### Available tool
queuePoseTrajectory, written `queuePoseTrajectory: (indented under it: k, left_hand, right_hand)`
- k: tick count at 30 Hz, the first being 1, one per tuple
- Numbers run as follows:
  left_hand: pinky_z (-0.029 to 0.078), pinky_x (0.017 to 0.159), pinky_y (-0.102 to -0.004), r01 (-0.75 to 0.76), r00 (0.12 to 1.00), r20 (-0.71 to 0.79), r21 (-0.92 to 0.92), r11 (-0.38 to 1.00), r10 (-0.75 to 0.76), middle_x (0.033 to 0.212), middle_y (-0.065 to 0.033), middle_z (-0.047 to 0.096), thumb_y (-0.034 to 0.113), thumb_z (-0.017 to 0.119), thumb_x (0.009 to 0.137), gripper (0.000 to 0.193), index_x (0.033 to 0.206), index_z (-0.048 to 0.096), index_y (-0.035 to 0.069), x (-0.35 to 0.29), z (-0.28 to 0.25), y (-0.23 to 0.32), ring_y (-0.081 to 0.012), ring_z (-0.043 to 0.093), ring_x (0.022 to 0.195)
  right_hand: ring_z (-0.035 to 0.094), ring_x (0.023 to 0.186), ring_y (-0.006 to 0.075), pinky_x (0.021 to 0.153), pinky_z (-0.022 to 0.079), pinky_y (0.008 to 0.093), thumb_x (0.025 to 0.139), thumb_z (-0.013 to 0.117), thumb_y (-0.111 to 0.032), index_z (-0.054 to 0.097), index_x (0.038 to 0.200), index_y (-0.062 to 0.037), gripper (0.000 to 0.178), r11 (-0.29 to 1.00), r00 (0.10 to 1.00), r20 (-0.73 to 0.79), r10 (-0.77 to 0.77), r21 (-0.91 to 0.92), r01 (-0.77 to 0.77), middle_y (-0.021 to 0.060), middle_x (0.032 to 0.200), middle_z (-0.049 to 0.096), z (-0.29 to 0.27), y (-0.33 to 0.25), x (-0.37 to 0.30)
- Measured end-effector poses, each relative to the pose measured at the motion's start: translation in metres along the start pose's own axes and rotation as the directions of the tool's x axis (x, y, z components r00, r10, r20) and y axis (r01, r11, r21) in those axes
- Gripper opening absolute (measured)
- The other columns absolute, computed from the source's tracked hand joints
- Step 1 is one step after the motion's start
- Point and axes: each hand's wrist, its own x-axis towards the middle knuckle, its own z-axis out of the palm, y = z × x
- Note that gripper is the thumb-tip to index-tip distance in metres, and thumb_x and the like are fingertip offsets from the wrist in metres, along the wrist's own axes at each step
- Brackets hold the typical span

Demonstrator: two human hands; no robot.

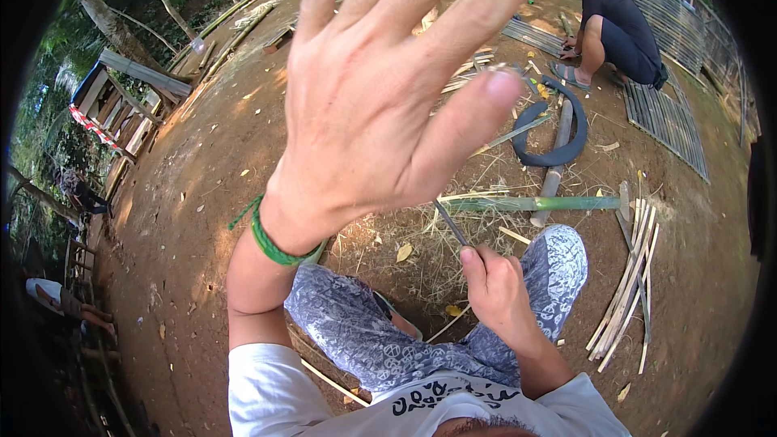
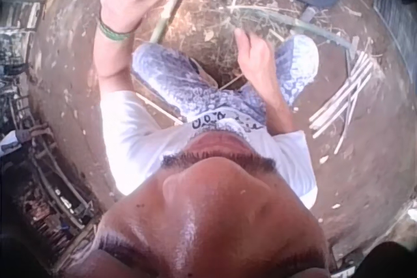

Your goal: The person sits on the ground and uses a large knife to split long bamboo stalks into thin strips. They hold the bamboo with one hand and use the knife to shave and separate the material, occasionally adjusting their grip and the position of the bamboo.

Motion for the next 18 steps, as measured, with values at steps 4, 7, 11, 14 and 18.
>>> queuePoseTrajectory:
  k: [4,7,11,14,18]
  left_hand:
    - [0.019,0.122,-0.0527,0.156,0.904,0.41,-0.045,0.987,-0.124,0.153,-0.0115,0.046,0.045,0.039,0.103,0.055,0.148,0.048,0.015,-0.111,0.088,-0.018,-0.0278,0.035,0.147]
    - [0.031,0.114,-0.0503,0.266,0.96,0.154,-0.256,0.93,-0.232,0.142,-0.017,0.052,0.045,0.039,0.103,0.054,0.14,0.054,0.007,-0.093,0.065,-0.033,-0.0336,0.043,0.138]
    - [0.051,0.075,-0.04,0.454,0.881,0.13,-0.497,0.74,-0.454,0.098,-0.0166,0.064,0.033,0.058,0.097,0.037,0.108,0.061,-0.002,-0.116,0.024,0.006,-0.0314,0.064,0.089]
    - [0.054,0.067,-0.033,0.567,0.822,0.197,-0.377,0.732,-0.535,0.088,-0.0124,0.066,0.012,0.075,0.086,0.022,0.097,0.061,-0.002,-0.143,0.035,0.029,-0.0239,0.067,0.076]
    - [0.055,0.062,-0.03,0.543,0.836,0.097,-0.278,0.792,-0.539,0.082,-0.0121,0.066,-0.003,0.075,0.083,0.017,0.088,0.059,-0.003,-0.15,0.042,0.026,-0.0201,0.068,0.068]
  right_hand:
    - [0.062,0.062,0.0504,0.059,0.05,0.0527,0.102,0.053,-0.034,0.062,0.074,0.007,0.051,0.995,0.996,0.092,-0.012,-0.098,0.021,0.0315,0.062,0.059,0.026,0.027,0.007]
    - [0.063,0.062,0.0503,0.061,0.051,0.0543,0.102,0.053,-0.037,0.064,0.073,0.0094,0.056,0.994,0.999,0.027,-0.018,-0.109,0.021,0.0334,0.062,0.059,0.039,0.048,0.027]
    - [0.064,0.061,0.0484,0.059,0.05,0.0533,0.102,0.053,-0.038,0.065,0.072,0.0093,0.057,0.998,1.0,0.016,0.02,-0.063,-0.019,0.0311,0.058,0.057,0.044,0.044,0.043]
    - [0.064,0.061,0.0483,0.059,0.05,0.0528,0.101,0.053,-0.038,0.064,0.068,0.008,0.058,1.0,0.999,0.036,0.015,0.007,-0.016,0.031,0.057,0.057,0.052,0.04,0.051]
    - [0.055,0.045,0.0266,0.053,0.045,0.0434,0.105,0.044,-0.045,0.061,0.066,0.0017,0.063,0.893,0.883,0.402,0.243,0.263,-0.366,0.0135,0.052,0.055,0.047,0.042,0.063]
